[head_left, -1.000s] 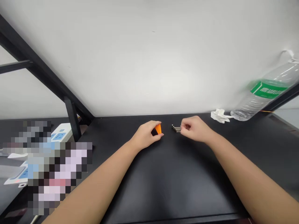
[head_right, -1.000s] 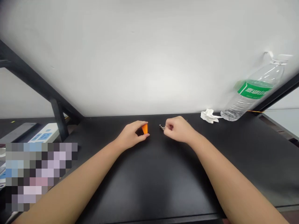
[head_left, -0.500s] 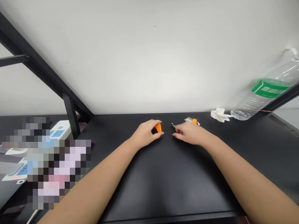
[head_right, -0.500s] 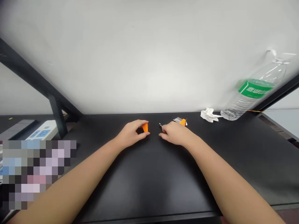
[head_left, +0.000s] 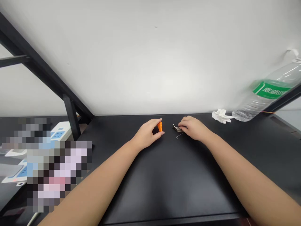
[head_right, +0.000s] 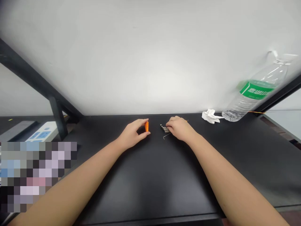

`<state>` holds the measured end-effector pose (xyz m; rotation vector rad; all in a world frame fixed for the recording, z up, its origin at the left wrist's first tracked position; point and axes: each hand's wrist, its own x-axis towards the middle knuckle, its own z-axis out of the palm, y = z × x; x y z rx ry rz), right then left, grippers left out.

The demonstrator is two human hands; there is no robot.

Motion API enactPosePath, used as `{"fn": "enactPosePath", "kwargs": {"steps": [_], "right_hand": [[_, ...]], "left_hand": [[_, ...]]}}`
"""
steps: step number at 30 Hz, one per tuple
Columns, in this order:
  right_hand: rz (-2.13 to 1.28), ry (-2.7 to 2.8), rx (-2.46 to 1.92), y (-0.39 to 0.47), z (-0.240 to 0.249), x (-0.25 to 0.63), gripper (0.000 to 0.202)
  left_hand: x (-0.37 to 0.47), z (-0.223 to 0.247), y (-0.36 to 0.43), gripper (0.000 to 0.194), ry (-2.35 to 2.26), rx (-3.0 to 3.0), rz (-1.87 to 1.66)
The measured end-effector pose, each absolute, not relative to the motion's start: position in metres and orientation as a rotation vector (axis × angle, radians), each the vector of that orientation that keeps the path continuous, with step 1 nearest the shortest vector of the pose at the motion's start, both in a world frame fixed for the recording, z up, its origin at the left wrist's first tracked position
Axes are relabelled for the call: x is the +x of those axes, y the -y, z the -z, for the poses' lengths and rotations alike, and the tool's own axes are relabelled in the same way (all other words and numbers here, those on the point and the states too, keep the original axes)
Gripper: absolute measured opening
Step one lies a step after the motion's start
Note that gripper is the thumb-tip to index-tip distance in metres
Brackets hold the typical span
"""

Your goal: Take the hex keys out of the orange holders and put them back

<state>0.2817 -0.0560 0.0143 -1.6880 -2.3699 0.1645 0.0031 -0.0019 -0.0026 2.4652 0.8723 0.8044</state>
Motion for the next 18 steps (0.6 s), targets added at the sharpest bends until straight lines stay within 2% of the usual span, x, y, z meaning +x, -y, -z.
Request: {"fn": "enactPosePath", "kwargs": {"steps": [4,12,16,18], "right_hand": [[-0.183,2.397,-1.730,0.055,-0.019,0.278,0.026],[-0.304,2.172,-2.029,0.054,-0.023,0.269,0.012],[-0.477,1.830,-1.788,0.053,-0.017,0.269,0.008],[-0.711,1.524,-1.523,0.053,-0.015,0.263,0.018]], "left_hand": [[0.005,0.007,0.001,0.058,-0.843,2.431,-0.806],[0.008,0.009,0.003,0.060,-0.854,2.451,-0.783],[0.007,0.005,0.006,0.062,-0.859,2.460,-0.776],[0.007,0.004,0.008,0.062,-0.852,2.449,-0.778]]}}
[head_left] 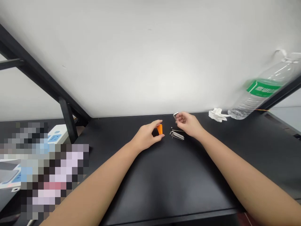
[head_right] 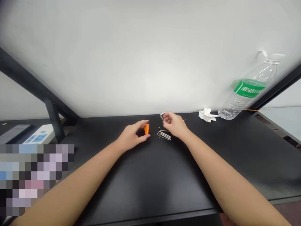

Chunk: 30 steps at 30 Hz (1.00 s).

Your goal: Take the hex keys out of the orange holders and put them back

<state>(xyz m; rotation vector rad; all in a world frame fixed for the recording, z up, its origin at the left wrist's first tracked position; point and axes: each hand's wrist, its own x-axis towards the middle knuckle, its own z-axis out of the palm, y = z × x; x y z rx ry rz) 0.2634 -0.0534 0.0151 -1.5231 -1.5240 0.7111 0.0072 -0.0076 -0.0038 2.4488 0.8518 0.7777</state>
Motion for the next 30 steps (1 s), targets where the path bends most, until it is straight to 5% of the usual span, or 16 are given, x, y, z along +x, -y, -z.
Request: {"fn": "enactPosePath", "kwargs": {"steps": [3,8,18,30], "right_hand": [[-1.018,1.184,-1.144,0.058,-0.016,0.248,0.030],[-1.267,1.018,-0.927,0.068,-0.018,0.227,0.021],[-1.217,1.125,-1.000,0.067,-0.013,0.227,0.021],[-0.292,1.873,-1.566,0.067,-0.013,0.248,0.013]], "left_hand": [[0.008,0.003,0.011,0.063,-0.830,2.427,-0.794],[0.012,0.004,0.016,0.062,-0.742,2.446,-0.870],[0.013,0.001,0.019,0.062,-0.708,2.457,-0.878],[0.013,0.005,0.017,0.065,-0.740,2.386,-1.006]]}}
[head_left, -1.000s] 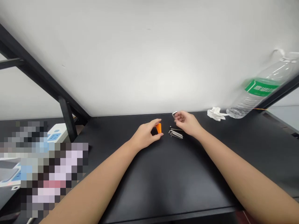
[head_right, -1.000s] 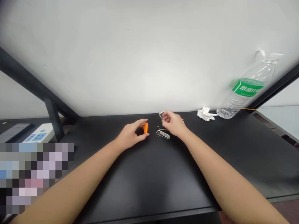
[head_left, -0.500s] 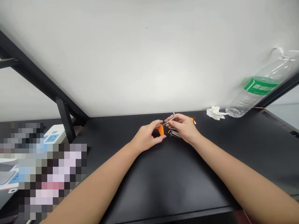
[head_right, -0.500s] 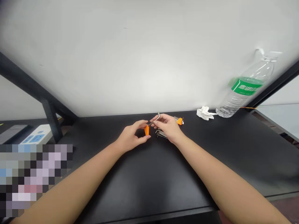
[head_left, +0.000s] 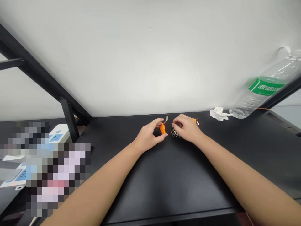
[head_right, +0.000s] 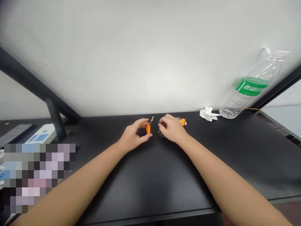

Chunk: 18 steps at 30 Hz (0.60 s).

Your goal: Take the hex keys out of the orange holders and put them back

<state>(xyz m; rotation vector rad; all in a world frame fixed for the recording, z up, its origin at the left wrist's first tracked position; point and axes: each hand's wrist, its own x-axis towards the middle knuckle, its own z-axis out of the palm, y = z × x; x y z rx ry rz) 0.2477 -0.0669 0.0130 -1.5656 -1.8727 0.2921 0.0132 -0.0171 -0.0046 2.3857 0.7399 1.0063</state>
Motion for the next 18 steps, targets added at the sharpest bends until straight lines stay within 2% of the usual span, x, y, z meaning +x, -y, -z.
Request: {"fn": "enactPosePath", "kwargs": {"steps": [6,11,14,18], "right_hand": [[-0.242,2.275,-1.812,0.064,-0.016,0.262,0.016],[-0.255,2.230,-1.989,0.062,-0.020,0.257,0.013],[-0.287,2.038,-1.900,0.060,-0.019,0.257,0.012],[-0.593,1.657,-1.563,0.062,-0.016,0.251,0.025]], "left_hand": [[0.014,0.007,0.012,0.072,-0.752,2.297,-1.234],[0.015,0.008,0.007,0.053,-0.693,2.369,-1.297],[0.015,0.009,0.007,0.045,-0.686,2.380,-1.297],[0.014,0.010,0.009,0.060,-0.756,2.365,-1.185]]}}
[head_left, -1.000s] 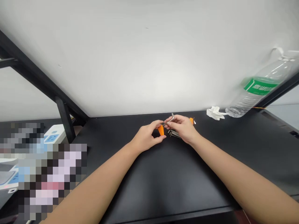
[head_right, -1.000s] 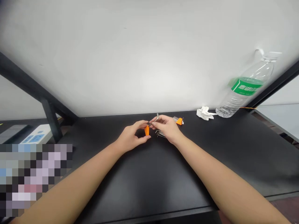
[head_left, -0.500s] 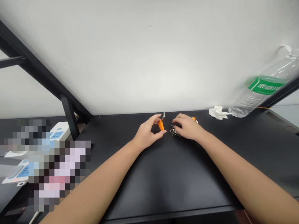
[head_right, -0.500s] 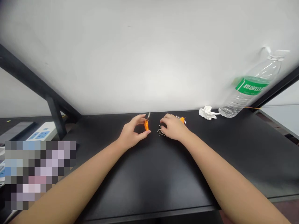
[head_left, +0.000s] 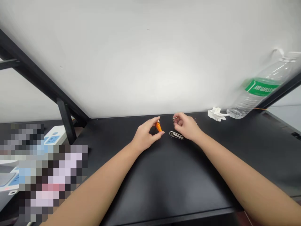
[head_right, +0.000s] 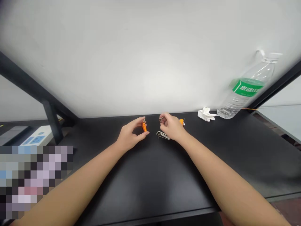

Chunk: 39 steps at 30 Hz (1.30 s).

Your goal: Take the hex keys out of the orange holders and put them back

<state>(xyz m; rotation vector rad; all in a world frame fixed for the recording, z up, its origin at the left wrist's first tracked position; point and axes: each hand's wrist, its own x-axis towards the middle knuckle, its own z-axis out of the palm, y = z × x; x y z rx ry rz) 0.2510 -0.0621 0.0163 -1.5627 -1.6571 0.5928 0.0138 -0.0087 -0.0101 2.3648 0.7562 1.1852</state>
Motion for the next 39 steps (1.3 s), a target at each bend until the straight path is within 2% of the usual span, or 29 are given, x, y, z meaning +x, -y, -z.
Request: {"fn": "enactPosePath", "kwargs": {"steps": [2,5,9,18,22,28,33,39], "right_hand": [[-0.834,1.461,-1.350,0.066,-0.016,0.242,0.027],[-1.014,1.313,-1.097,0.071,-0.017,0.228,0.025],[-1.026,1.285,-0.975,0.075,-0.020,0.220,0.020],[-0.980,1.284,-1.022,0.076,-0.024,0.225,0.022],[-0.926,1.388,-1.102,0.079,-0.029,0.228,0.018],[-0.748,1.569,-1.169,0.079,-0.023,0.234,0.026],[-0.332,1.890,-1.210,0.076,-0.019,0.235,0.042],[-0.326,2.285,-1.329,0.079,-0.023,0.235,0.062]], "left_hand": [[0.013,0.010,0.010,0.068,-0.781,2.365,-1.129],[0.013,0.009,0.012,0.068,-0.771,2.392,-1.069],[0.014,0.009,0.013,0.065,-0.748,2.422,-1.033],[0.014,0.003,0.017,0.066,-0.727,2.440,-0.987],[0.013,0.004,0.016,0.066,-0.739,2.435,-0.980],[0.012,0.004,0.014,0.061,-0.696,2.443,-1.041],[0.013,0.001,0.016,0.058,-0.638,2.510,-0.994],[0.014,0.006,0.013,0.057,-0.701,2.422,-1.061]]}}
